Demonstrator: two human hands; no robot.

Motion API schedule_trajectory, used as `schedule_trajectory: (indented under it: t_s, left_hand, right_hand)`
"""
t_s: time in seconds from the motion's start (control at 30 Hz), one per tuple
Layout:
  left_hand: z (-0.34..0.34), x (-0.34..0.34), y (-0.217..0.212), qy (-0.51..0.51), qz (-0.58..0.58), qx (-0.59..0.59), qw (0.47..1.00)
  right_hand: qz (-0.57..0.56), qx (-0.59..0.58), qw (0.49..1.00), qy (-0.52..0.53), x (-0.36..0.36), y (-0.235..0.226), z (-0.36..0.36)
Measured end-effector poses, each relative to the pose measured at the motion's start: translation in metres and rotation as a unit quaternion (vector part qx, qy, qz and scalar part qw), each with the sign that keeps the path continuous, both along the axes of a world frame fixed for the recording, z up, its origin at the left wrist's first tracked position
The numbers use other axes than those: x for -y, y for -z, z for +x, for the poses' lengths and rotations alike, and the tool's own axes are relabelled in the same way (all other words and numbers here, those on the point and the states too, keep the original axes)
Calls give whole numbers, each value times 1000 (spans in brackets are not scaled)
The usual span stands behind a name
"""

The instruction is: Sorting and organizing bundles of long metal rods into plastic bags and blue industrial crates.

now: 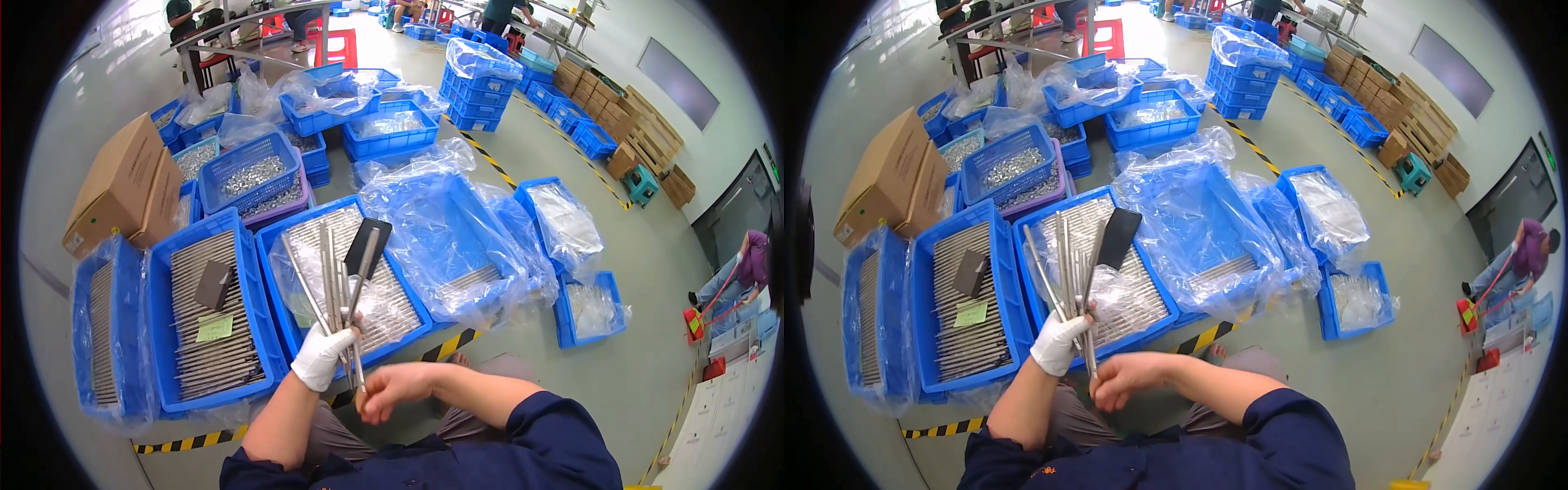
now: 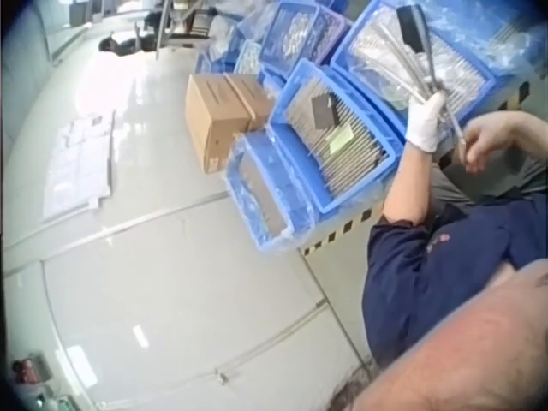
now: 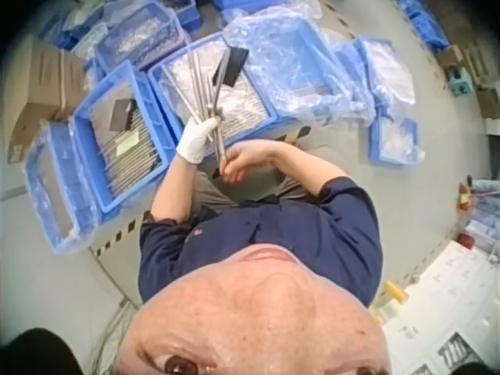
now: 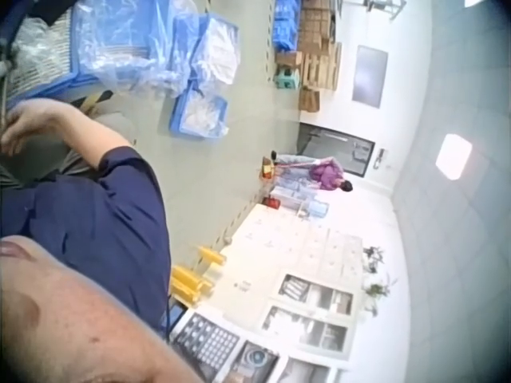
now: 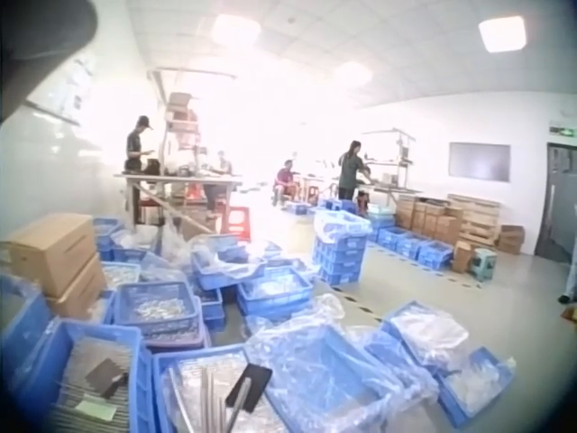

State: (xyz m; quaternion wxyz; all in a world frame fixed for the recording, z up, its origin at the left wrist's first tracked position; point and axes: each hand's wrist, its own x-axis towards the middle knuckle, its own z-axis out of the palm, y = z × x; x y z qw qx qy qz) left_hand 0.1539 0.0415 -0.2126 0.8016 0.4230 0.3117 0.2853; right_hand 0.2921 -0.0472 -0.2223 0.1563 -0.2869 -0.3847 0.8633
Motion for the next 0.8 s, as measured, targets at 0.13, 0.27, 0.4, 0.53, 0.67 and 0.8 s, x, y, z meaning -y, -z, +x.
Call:
schedule_trajectory:
  t_s: [0.13,0.27,0.4,0.53,0.67,0.8]
  left_hand:
    - [-7,-10,3,-33,12,-5,999]
    - [-6,-8,-11,47,14,-37,998]
    - [-4,-2,-6,102,44,-86,990]
    - [0,0,-8,155,62,-118,979]
    - [-7,1,-6,153,63,-134,977]
    - [-11,-1,-6,165,69,-156,971]
  right_hand:
    - [130,49,990,-29,1,-5,6]
    - [101,87,915,380,-23,-9,59]
    - [59,-161,826,536,-31,-28,99]
    - [101,-157,850,492,-26,-25,110]
    - [134,-71,860,487,-25,-32,105]
    - [194,45,850,488,-24,-31,94]
